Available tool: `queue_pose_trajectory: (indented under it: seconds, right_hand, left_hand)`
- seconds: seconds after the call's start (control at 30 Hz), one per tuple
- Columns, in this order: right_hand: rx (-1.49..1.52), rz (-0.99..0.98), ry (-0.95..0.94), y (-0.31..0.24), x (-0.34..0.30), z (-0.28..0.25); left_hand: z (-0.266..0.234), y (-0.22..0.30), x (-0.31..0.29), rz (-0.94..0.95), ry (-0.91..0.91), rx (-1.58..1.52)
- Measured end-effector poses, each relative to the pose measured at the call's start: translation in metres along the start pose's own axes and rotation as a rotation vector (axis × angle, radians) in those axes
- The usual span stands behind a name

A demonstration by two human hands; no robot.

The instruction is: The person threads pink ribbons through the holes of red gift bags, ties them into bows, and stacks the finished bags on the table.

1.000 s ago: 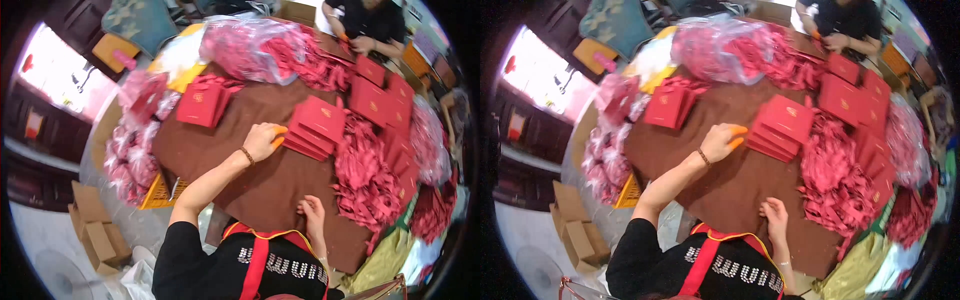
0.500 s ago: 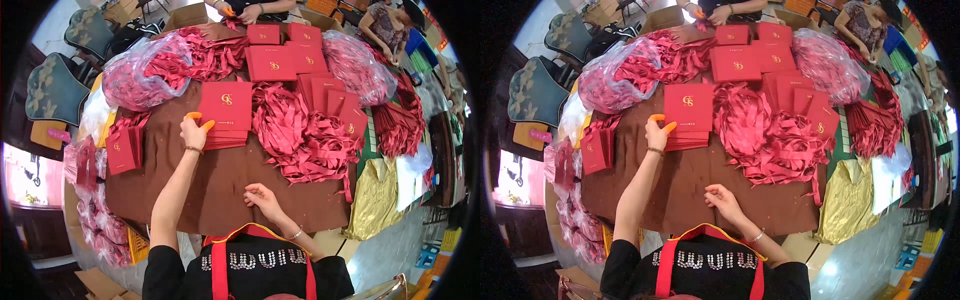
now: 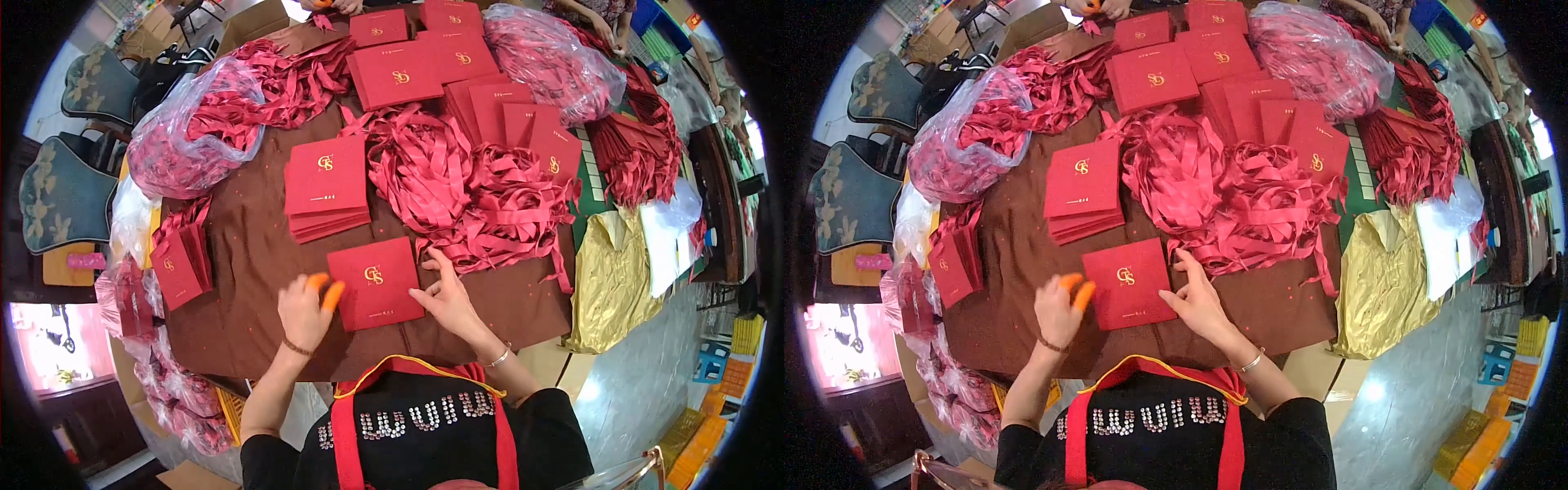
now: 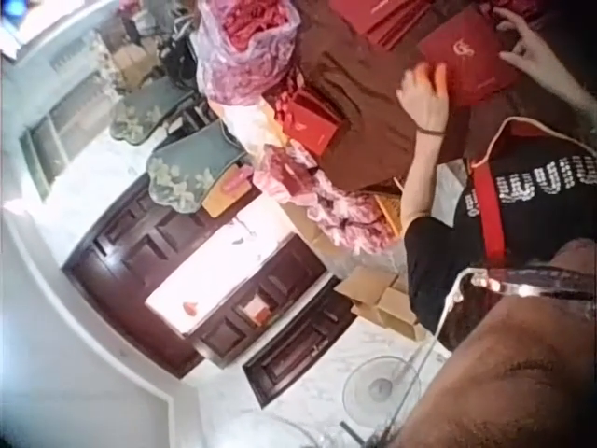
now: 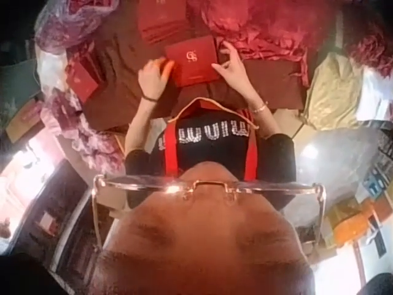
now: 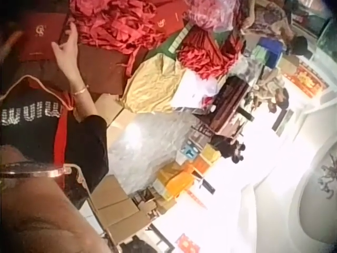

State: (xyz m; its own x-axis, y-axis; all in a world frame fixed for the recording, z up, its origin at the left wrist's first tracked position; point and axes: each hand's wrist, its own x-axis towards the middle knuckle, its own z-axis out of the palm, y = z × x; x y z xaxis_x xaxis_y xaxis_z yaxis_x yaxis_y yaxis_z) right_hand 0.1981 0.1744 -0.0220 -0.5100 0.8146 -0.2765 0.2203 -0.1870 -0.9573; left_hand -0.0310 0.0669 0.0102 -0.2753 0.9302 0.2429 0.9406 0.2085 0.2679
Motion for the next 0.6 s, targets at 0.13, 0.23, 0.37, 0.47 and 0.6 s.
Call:
queue_pose_trajectory:
  seconds: [0.13, 0.23, 0.37, 0.47, 0.6]
  right_hand:
    - [-0.311, -0.186, -0.008, 0.007, -0.003, 0.006]
    - [-0.363, -0.268, 0.034, 0.006, -0.003, 0.009]
    - [-0.276, -0.250, 0.052, 0.010, -0.005, 0.007]
    - [-0.231, -0.259, 0.080, 0.018, -0.005, 0.003]
    - [-0.175, -0.218, 0.032, 0.017, -0.001, -0.003]
  left_hand:
    - [0.006, 0.050, 0.079, 0.182, 0.109, -0.358]
    - [0.043, 0.091, 0.135, 0.467, 0.164, -0.466]
    - [0.087, 0.102, 0.162, 0.532, -0.002, -0.167]
    - [0.097, 0.099, 0.166, 0.476, -0.051, -0.062]
    - [0.063, 0.098, 0.173, 0.471, 0.020, -0.161]
